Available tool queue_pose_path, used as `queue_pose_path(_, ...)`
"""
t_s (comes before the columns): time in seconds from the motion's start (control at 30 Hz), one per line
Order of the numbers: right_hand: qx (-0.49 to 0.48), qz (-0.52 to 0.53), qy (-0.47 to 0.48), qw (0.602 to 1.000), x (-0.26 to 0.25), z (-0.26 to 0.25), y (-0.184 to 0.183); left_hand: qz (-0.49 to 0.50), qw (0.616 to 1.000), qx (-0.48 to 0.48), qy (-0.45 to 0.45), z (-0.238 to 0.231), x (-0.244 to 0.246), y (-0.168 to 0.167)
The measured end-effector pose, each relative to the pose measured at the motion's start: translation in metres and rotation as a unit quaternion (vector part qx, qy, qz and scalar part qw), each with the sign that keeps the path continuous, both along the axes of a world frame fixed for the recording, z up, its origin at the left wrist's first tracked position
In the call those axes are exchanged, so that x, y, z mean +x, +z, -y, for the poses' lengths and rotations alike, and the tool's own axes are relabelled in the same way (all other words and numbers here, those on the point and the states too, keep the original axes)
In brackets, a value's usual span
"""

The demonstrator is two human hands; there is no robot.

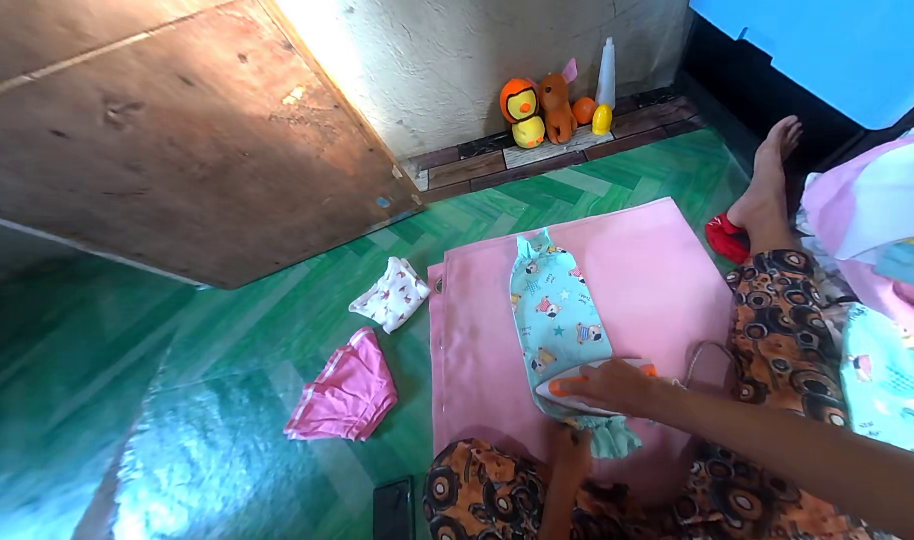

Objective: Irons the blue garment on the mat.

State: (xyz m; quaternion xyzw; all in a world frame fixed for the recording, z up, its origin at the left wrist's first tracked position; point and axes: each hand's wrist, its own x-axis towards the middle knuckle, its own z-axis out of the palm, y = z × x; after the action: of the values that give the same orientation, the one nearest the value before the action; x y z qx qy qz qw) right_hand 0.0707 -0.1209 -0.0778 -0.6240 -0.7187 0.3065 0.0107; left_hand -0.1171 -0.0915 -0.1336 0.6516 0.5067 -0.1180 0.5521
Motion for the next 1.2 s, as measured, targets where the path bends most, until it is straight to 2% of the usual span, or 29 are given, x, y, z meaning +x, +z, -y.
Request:
queue_pose_path(0.17,-0.039,0.009,-0.034,0.999,-0.008,-0.01,0.007,0.0,1.0,0.0,0.006,0.0,0.0,0.0)
queue_pose_path(0.8,0.01,0.023,-0.101,0.995,0.003,-0.069,0.005,0.007,1.0,-0.006,0.017,0.0,0.0,-0.002)
queue_pose_path(1.0,0.001,0.001,-0.065,0.998,0.008,-0.069,0.003,0.001,1.0,-0.013,0.019,0.0,0.001,0.001)
queue_pose_path(1.2,0.022,-0.033,-0.012,0.999,0.004,-0.039,-0.002,-0.015,1.0,-0.017,0.01,0.0,0.001,0.006)
